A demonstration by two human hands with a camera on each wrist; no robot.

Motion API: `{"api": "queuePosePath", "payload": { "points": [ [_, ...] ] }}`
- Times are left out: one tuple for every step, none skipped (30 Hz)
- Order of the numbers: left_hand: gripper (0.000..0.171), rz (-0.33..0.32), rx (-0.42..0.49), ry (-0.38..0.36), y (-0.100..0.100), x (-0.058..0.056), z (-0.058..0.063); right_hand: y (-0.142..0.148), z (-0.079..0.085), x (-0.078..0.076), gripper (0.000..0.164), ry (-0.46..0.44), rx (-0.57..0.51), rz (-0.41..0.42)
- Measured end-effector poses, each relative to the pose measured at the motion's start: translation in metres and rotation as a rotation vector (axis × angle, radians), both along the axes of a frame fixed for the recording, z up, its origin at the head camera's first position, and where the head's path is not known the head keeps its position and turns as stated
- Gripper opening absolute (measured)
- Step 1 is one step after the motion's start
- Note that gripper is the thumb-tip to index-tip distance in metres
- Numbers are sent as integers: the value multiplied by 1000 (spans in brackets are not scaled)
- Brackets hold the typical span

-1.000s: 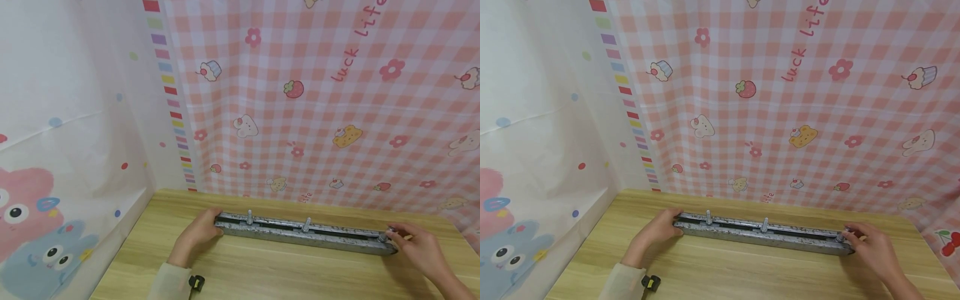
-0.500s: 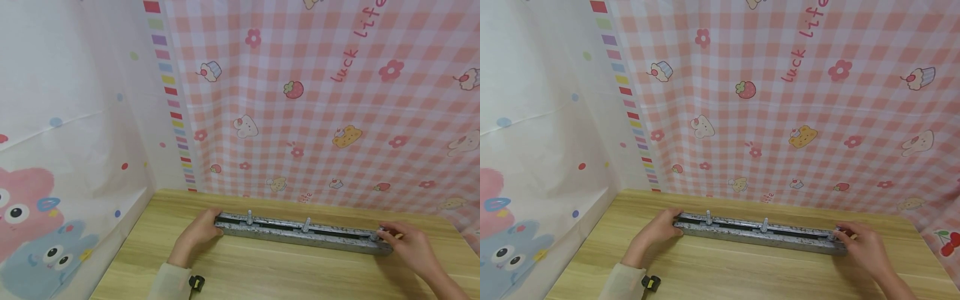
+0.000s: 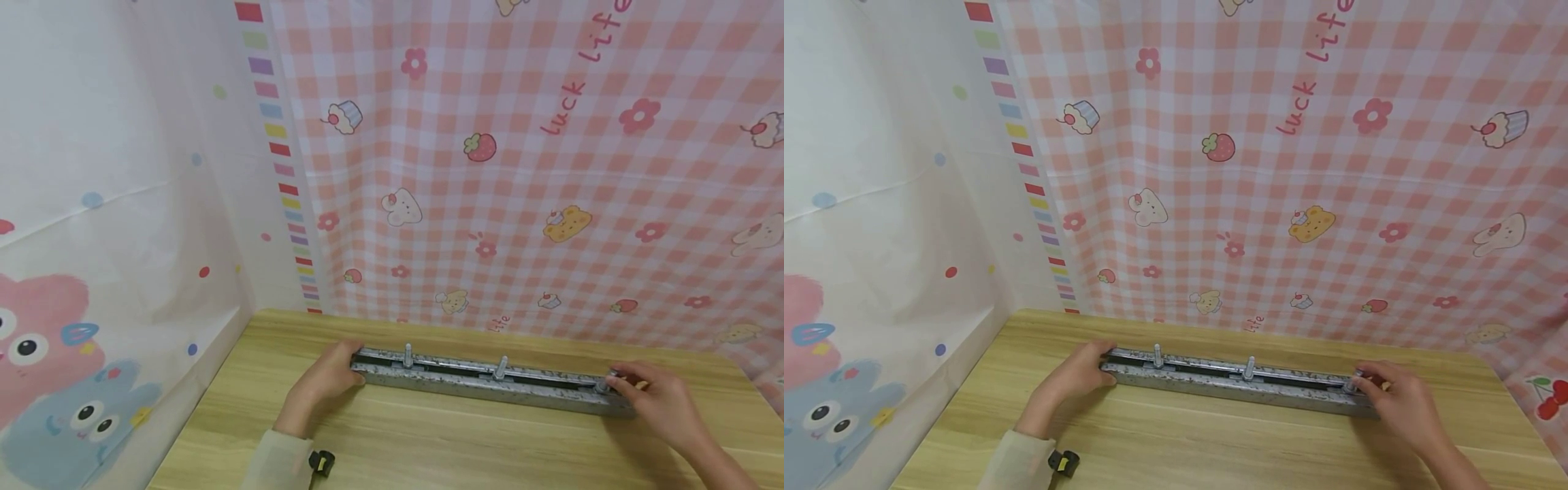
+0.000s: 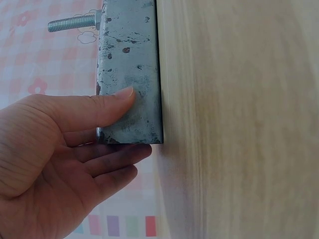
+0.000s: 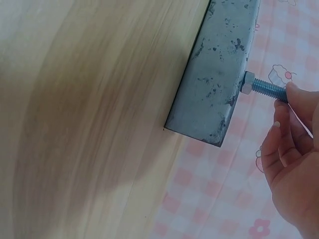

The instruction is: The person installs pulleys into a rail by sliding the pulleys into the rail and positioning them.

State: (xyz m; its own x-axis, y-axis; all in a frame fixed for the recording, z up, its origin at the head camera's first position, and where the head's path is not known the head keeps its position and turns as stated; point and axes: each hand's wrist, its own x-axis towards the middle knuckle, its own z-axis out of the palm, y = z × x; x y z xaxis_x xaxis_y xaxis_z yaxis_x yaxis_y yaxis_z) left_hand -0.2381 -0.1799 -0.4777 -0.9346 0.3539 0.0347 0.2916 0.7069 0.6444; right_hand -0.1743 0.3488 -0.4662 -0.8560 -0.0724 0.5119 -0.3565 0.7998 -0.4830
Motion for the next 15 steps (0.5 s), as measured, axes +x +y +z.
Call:
{"api": "queuePosePath", "payload": {
  "points": [
    [35,0,0,-1,0,0,0,0,0,0,21,-4,1,0],
    [34,-1,0,0,0,0,0,-1,0,0,21,-10,2,0],
    [34,-2,0,-1,0,0,0,-2,0,0,21,-17,5,-1],
    [34,-2,1,-1,0,0,0,-2,0,0,21,-24,7,-2],
    [34,-2,2,-2,0,0,-1,-3,-1,0,21,-28,10,-2],
    [34,-2,2,-2,0,0,-1,-3,-1,-1,21,-30,12,-2],
    [34,-2,2,-2,0,0,-1,-4,-1,-1,21,-31,14,-1],
    [34,-2,4,-3,0,-1,-1,-4,-1,-1,21,-29,13,1],
    [34,-1,5,-4,0,-1,-1,-5,-1,-1,22,-27,12,2],
    [34,-1,6,-4,0,-1,-1,-5,-1,-1,22,-24,10,4],
    [35,-1,6,-5,0,-1,-1,-6,-1,-1,22,-23,9,6],
    [35,-1,6,-4,0,-1,-1,-7,0,-1,22,-25,7,8],
    [35,-1,5,-3,0,-1,-1,-8,0,-1,22,-27,6,10],
    [35,-1,4,-1,0,-1,-1,-8,0,-1,22,-28,3,12],
    [35,-3,2,3,0,-1,0,-9,0,-1,21,-30,1,12]
  ]
}}
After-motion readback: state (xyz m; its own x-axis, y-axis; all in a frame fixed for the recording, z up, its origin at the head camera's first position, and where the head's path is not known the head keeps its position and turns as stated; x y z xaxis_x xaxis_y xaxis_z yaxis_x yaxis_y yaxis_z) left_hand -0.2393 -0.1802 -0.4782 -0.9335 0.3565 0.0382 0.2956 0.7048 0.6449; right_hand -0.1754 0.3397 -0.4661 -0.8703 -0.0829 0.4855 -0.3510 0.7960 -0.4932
